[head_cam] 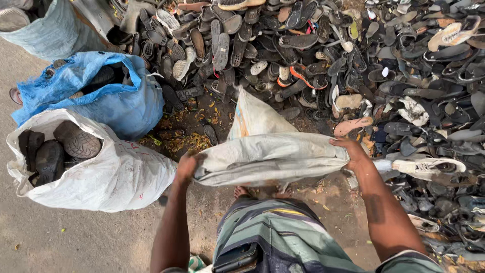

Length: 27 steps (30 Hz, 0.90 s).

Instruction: The person sorts through a large pile of used shoes and sandals, picking up pairs and placing them into a white sack. The person repeatedly reaches into the pile, selects footwear, and transfers it into the sack.

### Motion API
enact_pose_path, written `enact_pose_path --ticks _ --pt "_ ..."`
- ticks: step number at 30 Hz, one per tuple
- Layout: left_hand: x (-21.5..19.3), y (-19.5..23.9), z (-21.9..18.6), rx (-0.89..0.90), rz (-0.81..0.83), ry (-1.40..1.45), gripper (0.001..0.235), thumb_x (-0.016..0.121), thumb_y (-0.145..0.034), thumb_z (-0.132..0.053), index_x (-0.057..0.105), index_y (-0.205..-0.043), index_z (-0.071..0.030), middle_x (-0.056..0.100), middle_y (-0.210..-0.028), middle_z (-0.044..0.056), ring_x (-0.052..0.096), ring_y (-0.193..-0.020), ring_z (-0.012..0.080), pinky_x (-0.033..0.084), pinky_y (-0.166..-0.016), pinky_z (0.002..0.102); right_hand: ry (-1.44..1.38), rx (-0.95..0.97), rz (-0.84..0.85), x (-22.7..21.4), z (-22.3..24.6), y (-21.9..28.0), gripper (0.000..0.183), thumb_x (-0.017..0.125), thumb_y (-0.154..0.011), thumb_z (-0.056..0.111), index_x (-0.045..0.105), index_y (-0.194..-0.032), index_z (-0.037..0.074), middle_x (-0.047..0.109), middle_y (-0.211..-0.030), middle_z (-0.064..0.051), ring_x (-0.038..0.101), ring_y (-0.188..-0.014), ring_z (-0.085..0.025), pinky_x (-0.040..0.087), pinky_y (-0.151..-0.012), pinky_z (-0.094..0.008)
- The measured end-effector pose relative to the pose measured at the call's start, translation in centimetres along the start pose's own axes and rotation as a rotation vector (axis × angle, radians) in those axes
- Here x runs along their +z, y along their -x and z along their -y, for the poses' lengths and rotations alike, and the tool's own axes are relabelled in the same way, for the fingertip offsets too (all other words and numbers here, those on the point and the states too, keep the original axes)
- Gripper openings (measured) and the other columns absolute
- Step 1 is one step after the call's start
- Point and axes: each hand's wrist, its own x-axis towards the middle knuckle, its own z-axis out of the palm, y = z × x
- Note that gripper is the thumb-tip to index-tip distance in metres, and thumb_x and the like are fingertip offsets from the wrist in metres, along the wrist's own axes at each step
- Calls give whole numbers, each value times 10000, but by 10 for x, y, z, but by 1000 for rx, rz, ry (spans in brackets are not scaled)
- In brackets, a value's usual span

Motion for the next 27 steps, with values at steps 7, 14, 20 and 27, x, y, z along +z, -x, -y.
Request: enact_pose_path --ticks 7,14,20,27 --pt "137 52 -25 750 -92 -953 1035 762 -695 -643 438 -1464 -30 506 -1383 297 479 -1335 450 314 -1159 659 178 -155 404 124 9 -4 548 765 -932 146 518 -1334 -133 667 -1105 -215 681 -913 -265 583 -835 -393" --pt "160 -13 -3 398 -543 -246 259 705 -868 -112 744 -1122 -82 775 -1037 167 734 -898 319 585 -793 437 1202 -1055 -372 129 -36 78 1063 794 -856 434 216 -1619 -30 507 -1295 -258 533 -1190 -303 529 -1008 -445" --pt "209 -20 -1 145 -53 185 433 713 -877 -158 631 -1288 -50 724 -1184 142 733 -830 175 559 -610 404 451 -174 -381 161 -147 7 842 493 -1158 571 515 -1321 -255 226 -1151 -488 231 -918 -626 237 -791 -746" --pt "163 -58 10 -5 288 59 694 657 -1102 -434 382 -1540 28 440 -1496 221 549 -1178 138 458 -915 307 -175 203 68 122 -101 -27 398 647 -1025 489 739 -1095 109 647 -853 -53 568 -684 -228 495 -627 -405"
